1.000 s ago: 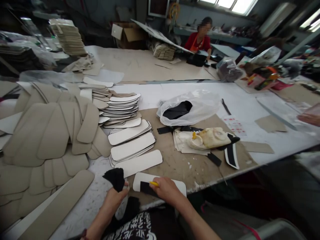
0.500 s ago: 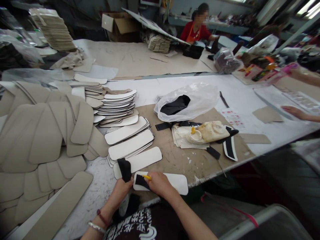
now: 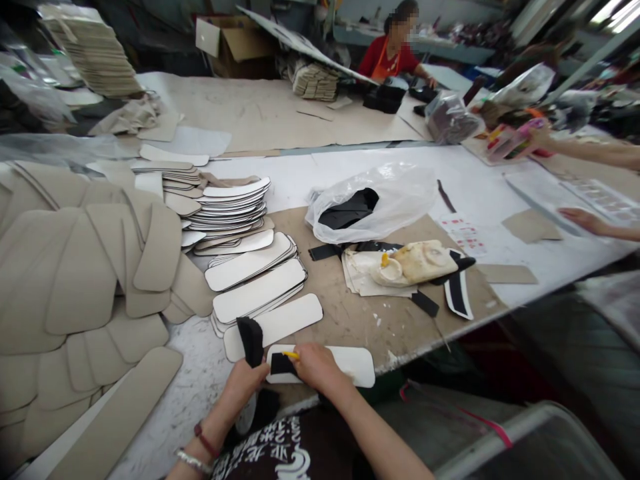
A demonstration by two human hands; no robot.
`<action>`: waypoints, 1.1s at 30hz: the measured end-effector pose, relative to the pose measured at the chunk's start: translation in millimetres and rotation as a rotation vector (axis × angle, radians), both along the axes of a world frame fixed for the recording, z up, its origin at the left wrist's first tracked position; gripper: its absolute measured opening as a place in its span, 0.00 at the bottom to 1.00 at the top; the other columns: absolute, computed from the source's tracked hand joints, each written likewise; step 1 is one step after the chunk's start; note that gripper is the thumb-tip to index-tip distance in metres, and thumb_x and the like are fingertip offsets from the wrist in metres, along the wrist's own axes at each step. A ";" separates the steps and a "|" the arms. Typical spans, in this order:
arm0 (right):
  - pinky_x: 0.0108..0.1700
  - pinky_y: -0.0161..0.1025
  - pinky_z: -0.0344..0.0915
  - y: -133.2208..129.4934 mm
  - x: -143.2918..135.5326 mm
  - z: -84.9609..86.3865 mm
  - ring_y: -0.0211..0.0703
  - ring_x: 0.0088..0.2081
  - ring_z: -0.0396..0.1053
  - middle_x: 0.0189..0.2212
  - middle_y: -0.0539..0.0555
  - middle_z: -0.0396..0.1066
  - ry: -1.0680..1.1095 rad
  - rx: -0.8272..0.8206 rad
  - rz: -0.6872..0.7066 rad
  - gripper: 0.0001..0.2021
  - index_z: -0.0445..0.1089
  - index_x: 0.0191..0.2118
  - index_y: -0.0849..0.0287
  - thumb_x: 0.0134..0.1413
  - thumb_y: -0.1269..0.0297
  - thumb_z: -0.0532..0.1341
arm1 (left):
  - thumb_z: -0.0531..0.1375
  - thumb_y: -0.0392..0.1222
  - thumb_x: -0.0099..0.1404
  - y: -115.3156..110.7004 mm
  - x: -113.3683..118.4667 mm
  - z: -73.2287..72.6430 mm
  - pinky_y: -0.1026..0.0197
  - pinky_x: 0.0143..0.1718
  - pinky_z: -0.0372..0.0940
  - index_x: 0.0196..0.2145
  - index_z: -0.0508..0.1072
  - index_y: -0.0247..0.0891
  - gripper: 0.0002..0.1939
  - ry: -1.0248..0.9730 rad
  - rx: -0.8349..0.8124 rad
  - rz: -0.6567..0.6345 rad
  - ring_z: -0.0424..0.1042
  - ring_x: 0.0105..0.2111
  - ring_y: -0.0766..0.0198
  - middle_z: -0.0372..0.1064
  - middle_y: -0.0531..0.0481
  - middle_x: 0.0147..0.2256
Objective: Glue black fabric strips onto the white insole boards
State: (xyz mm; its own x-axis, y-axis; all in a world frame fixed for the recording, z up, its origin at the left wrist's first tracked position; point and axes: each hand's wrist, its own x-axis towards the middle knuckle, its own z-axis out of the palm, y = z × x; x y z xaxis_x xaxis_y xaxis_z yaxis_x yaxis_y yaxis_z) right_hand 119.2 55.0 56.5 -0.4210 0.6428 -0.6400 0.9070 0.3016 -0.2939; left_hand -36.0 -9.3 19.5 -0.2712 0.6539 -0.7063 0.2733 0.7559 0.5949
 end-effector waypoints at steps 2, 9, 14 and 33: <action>0.34 0.36 0.58 0.3 0.3 -0.2 0.47 0.37 0.68 0.35 0.59 0.72 -0.002 0.000 -0.002 0.17 0.70 0.36 0.59 0.55 0.58 0.47 | 0.56 0.42 0.48 1.0 1.2 1.2 0.66 0.21 0.53 0.18 0.65 0.36 0.07 0.025 -0.006 -0.017 0.61 0.19 0.67 0.60 0.55 0.15; 0.33 0.37 0.56 0.2 -2.3 5.6 0.47 0.36 0.69 0.35 0.59 0.73 0.009 0.000 0.000 0.13 0.70 0.36 0.58 0.53 0.60 0.51 | 0.56 0.48 0.50 2.5 2.4 4.0 0.60 0.25 0.56 0.25 0.71 0.27 0.17 0.171 -0.057 -0.081 0.68 0.27 0.55 0.69 0.38 0.23; 0.32 0.35 0.54 -1.2 28.9 27.7 0.47 0.35 0.68 0.33 0.56 0.73 0.016 -0.048 0.000 0.12 0.71 0.34 0.56 0.47 0.55 0.57 | 0.55 0.49 0.51 2.0 -1.1 4.6 0.60 0.26 0.57 0.27 0.72 0.25 0.19 0.179 -0.054 -0.129 0.70 0.29 0.53 0.71 0.35 0.26; 0.35 0.35 0.56 2.0 126.0 -7.3 0.46 0.38 0.68 0.33 0.55 0.72 -0.033 0.064 -0.553 0.13 0.69 0.37 0.57 0.49 0.56 0.54 | 0.54 0.46 0.54 6.1 -1.0 4.8 0.58 0.38 0.62 0.33 0.71 0.26 0.18 0.190 -0.005 -0.242 0.70 0.39 0.49 0.73 0.34 0.33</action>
State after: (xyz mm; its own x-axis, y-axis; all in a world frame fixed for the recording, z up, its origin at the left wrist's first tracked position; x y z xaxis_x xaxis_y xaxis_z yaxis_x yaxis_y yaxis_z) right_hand 245.3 57.0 49.2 0.0097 0.8005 -0.5992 0.9436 -0.2057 -0.2595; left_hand -36.9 -3.2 24.3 -0.2356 0.7119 -0.6616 0.5517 0.6584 0.5121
